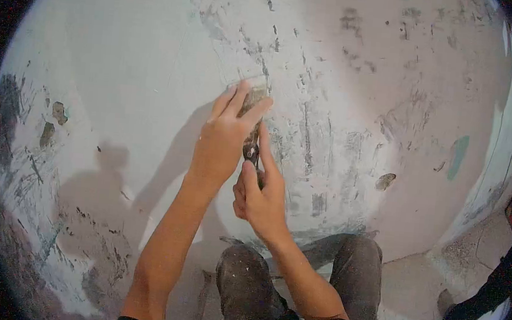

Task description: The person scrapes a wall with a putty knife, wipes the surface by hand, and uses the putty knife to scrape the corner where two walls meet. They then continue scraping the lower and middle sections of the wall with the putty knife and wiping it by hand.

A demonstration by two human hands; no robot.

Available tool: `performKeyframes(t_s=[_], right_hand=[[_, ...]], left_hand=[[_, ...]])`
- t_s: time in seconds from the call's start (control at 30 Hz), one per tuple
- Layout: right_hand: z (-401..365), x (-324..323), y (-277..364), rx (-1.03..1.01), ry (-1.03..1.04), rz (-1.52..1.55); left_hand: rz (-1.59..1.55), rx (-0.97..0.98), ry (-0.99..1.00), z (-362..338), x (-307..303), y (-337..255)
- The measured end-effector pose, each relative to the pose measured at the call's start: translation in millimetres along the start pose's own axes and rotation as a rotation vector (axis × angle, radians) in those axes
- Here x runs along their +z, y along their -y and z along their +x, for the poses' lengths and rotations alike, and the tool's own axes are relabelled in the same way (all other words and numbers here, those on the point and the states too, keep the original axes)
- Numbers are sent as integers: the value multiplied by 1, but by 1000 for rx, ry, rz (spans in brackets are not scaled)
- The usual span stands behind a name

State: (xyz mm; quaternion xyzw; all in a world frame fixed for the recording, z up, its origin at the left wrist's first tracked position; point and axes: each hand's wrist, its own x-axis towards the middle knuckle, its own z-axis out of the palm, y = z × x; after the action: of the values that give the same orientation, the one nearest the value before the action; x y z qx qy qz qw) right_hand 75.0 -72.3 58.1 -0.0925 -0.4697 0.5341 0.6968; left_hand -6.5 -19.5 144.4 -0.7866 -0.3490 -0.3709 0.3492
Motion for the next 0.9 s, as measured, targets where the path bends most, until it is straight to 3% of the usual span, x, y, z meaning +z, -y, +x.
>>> performKeyframes(t_s=[0.17,0.77,0.9], right_hand=[[2,4,0,-17,5,-26],[10,-2,-2,-39,-4,-51],[3,6,13,32,-5,-9]], left_hand=[[-42,37,-58,-3,5,8],[37,49,15,2,2,8],[-8,46,-26,4,1,10]])
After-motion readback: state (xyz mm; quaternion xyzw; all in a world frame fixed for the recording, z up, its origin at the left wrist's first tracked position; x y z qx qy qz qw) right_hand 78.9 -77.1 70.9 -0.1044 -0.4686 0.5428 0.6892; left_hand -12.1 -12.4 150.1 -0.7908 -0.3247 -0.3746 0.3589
